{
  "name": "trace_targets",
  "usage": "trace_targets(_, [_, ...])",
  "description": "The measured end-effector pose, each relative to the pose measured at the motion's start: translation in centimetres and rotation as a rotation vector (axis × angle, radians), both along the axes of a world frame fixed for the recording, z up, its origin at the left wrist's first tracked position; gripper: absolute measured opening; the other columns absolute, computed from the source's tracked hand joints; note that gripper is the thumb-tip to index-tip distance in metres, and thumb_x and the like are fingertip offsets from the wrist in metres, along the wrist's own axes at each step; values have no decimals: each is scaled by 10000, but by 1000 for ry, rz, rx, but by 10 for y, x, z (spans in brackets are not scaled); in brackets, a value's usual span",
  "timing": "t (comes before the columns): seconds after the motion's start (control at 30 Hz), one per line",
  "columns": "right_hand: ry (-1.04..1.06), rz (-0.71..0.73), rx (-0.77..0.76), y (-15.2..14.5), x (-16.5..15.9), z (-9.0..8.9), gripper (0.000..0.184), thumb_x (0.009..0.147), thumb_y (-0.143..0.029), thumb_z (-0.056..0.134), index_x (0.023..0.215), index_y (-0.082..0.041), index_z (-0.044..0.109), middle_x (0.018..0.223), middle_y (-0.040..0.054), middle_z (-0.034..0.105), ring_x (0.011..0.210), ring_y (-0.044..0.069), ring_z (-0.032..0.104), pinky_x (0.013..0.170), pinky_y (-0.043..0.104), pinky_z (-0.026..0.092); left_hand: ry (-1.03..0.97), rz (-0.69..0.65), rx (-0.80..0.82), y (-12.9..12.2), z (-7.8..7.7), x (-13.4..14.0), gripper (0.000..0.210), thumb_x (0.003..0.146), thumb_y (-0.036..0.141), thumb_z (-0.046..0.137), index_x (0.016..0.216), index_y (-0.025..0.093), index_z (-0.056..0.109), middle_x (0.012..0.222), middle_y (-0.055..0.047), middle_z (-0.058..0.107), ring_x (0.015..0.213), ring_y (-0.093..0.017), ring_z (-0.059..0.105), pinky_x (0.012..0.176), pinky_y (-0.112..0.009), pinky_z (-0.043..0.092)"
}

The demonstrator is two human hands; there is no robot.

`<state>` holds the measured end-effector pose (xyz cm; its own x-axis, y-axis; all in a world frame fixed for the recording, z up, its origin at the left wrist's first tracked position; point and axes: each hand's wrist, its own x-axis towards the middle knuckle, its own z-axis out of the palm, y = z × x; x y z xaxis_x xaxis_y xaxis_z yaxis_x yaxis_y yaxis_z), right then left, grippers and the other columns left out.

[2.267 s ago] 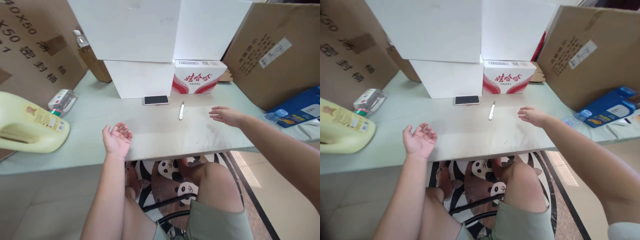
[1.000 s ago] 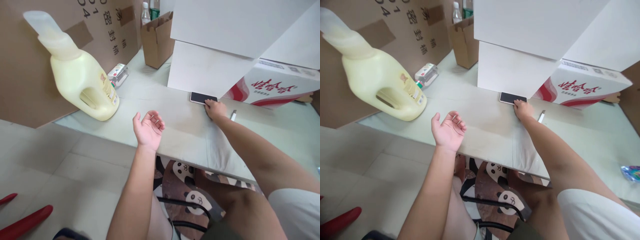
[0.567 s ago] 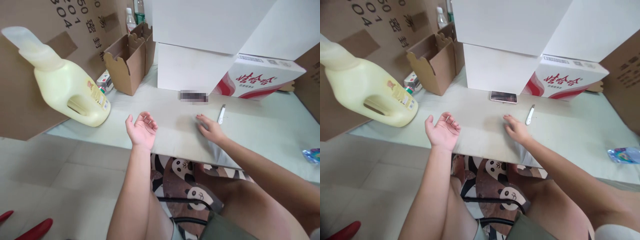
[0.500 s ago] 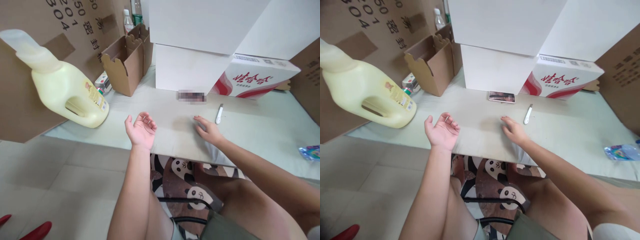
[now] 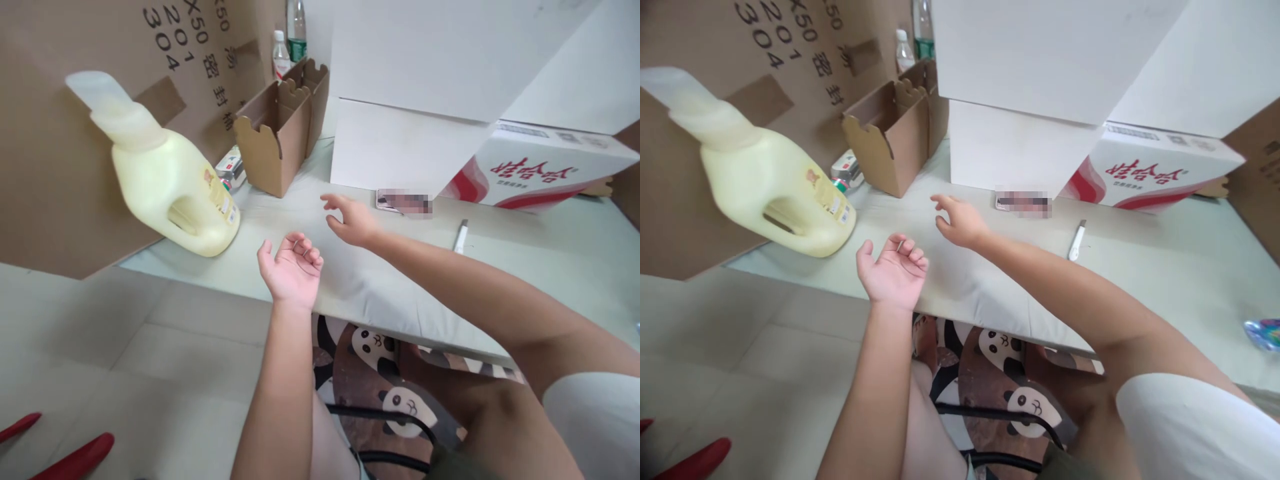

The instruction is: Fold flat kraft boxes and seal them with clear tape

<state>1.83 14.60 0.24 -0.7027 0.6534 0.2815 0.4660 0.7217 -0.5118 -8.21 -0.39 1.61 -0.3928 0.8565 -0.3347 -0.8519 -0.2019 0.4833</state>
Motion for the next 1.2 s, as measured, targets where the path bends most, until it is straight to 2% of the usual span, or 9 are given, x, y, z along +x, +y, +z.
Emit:
trace_targets(0.23, [18,-66,93,51,-110,30,742,847,-217,498,1538,-240,231,1267,135,588,1119,343,630,952,619,485,-106,44,-14,-7,-2,-17,483,918,523,312,721,184,594,598,-2,512,465,-102,493,472,-218,406])
trace_targets(0.33, [-64,-167,61,50,-132,47,651,837,-225,529,1455,-214,324,1177,156,608,1092,365,620,920,600,493,-123,55,-9,-9,-3,-23,463,906,526,344,726,179,593,596,0,511,463,-102,490,472,-215,409])
trace_targets(0.47, [-96,-265,63,37,-133,62,355,903,-266,502,1247,-190,455,1009,135,636,1014,341,612,881,549,482,-106,59,-5,-13,-2,-27,440,895,519,364,730,177,588,600,6,507,466,-101,491,476,-213,410])
trace_targets(0.6, [-60,-255,113,25,-105,58,181,953,-255,409,1090,-206,516,938,97,647,924,293,619,839,464,475,-10,97,-47,-14,-4,-27,396,847,534,403,729,189,557,611,13,489,478,-109,491,479,-222,395])
trace_targets(0.67, [-31,-249,126,13,-81,51,172,943,-267,420,1063,-206,527,941,93,659,884,282,625,817,432,473,88,259,-129,-12,-10,-29,378,823,542,393,710,201,511,603,19,449,490,-116,480,486,-232,375])
trace_targets(0.77, [84,-207,161,-14,-30,42,150,917,-294,453,1002,-211,545,934,81,683,817,251,632,778,390,471,296,643,-259,-11,-25,-39,302,816,500,362,714,222,421,640,24,401,578,-133,491,553,-256,382])
trace_targets(0.87, [294,-156,222,-51,33,38,121,851,-254,504,946,-213,566,900,65,696,813,233,651,752,363,482,530,810,-249,-12,-37,-50,216,821,442,382,774,232,398,812,-1,475,851,-167,559,719,-293,426])
trace_targets(1.03, [559,-139,185,-105,122,33,175,876,-195,485,1007,-228,596,1086,88,703,981,245,672,825,389,519,723,697,-155,-4,-29,-35,356,875,484,318,931,228,559,1061,-60,619,1111,-232,577,900,-379,467])
trace_targets(1.2, [628,-148,77,-116,143,21,172,940,-223,486,1073,-245,593,1144,98,662,1137,254,632,913,430,535,992,441,153,9,-20,1,546,893,604,304,1058,221,657,1093,-77,696,1162,-267,619,1036,-421,470])
